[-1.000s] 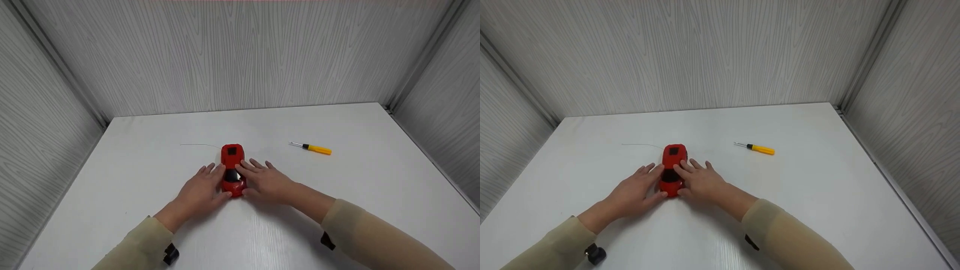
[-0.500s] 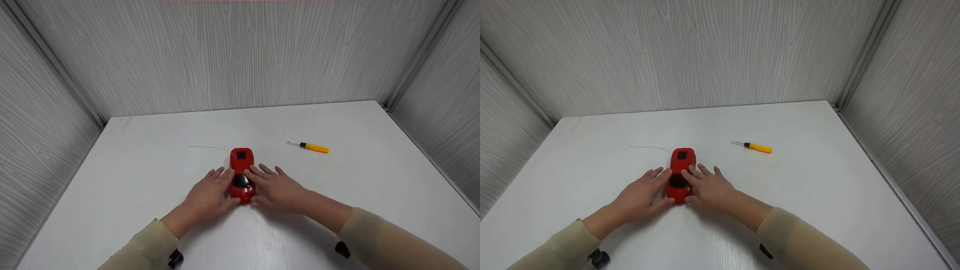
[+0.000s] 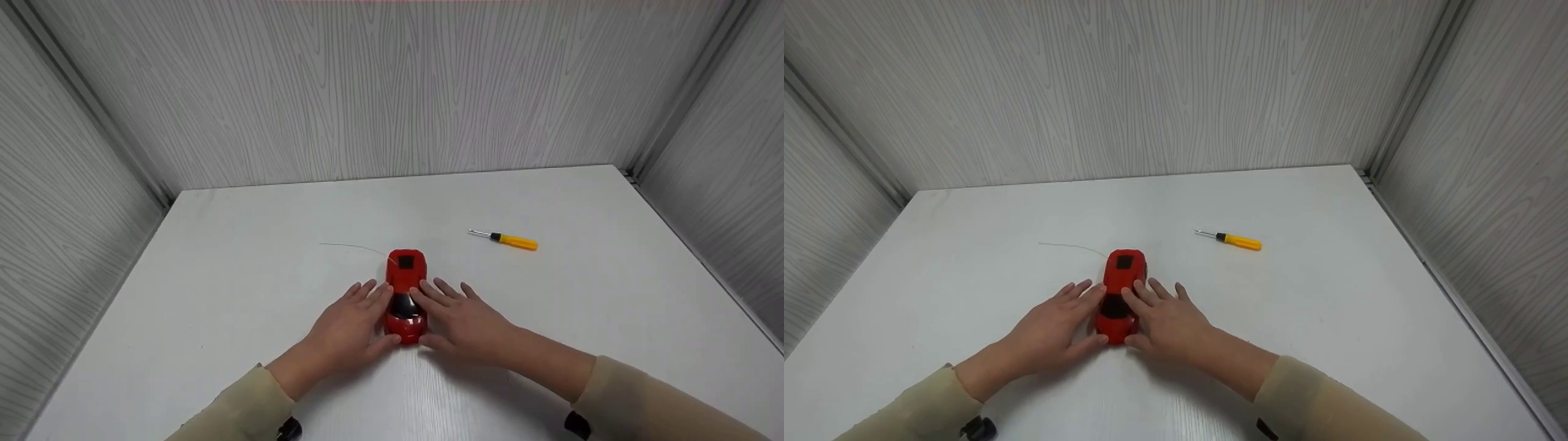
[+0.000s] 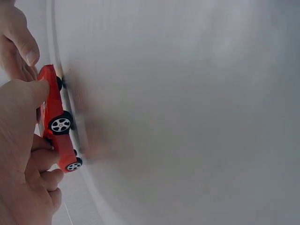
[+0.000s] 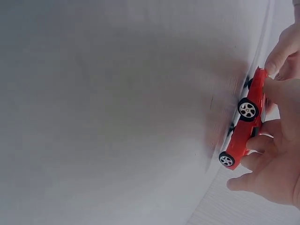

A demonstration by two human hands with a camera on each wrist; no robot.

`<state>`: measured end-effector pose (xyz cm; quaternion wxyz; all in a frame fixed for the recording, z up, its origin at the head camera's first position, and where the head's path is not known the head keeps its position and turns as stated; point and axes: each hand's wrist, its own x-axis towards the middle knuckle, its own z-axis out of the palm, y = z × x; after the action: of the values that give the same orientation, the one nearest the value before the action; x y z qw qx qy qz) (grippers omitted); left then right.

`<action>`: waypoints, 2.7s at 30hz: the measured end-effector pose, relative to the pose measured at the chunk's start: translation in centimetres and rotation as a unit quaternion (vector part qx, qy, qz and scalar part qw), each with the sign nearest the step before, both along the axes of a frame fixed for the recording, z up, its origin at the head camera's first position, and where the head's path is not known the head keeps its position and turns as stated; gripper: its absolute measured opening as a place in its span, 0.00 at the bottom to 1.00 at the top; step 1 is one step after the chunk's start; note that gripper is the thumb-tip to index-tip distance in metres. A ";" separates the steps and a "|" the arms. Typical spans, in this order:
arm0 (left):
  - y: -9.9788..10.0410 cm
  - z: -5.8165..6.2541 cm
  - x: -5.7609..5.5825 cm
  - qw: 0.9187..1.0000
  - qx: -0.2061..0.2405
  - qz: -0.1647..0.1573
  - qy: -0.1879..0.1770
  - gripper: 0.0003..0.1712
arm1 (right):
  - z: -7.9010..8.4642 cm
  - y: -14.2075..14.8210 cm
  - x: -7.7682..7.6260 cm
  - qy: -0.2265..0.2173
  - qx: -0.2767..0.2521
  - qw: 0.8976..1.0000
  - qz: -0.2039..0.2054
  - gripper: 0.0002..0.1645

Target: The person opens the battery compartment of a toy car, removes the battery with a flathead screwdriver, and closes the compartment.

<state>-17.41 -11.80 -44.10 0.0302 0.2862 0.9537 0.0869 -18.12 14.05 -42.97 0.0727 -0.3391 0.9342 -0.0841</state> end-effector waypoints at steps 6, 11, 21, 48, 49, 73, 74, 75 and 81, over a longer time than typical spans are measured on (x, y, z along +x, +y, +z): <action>0.5 0.0 0.3 1.000 -0.003 -0.004 -0.003 0.49 | -0.1 0.4 0.6 -0.001 0.005 1.000 -0.012 0.52; 0.6 -0.1 0.3 1.000 -0.006 -0.003 -0.001 0.50 | -0.2 0.5 0.6 0.007 0.003 1.000 -0.009 0.51; 0.4 0.2 0.6 1.000 -0.002 -0.008 0.009 0.52 | 0.7 1.8 -1.2 0.009 -0.031 0.999 -0.024 0.51; -0.3 1.0 2.5 0.987 -0.043 -0.154 0.024 0.49 | 0.8 2.6 -7.7 0.006 -0.012 1.000 0.012 0.45; -0.3 0.9 2.5 0.986 -0.044 -0.157 0.027 0.49 | 0.7 2.6 -7.7 0.006 -0.012 1.000 0.015 0.44; -1.6 0.1 2.0 0.990 -0.036 -0.138 0.004 0.50 | -0.1 3.1 -7.5 0.006 -0.006 1.000 0.017 0.41; -1.7 0.1 2.0 0.990 -0.036 -0.134 0.006 0.50 | -0.1 3.3 -7.5 0.007 -0.009 1.000 0.018 0.41; -1.8 0.1 2.0 0.991 -0.037 -0.131 0.008 0.50 | -0.1 3.4 -7.4 0.008 -0.010 1.000 0.019 0.41; -2.2 0.0 1.9 0.993 -0.044 -0.110 0.010 0.50 | -0.2 4.2 -6.9 0.011 -0.021 0.999 0.023 0.40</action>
<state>-15.48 -13.98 -44.10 0.0425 0.3882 0.9198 0.0385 -24.98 18.24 -43.22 0.0569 -0.3629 0.9249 -0.0985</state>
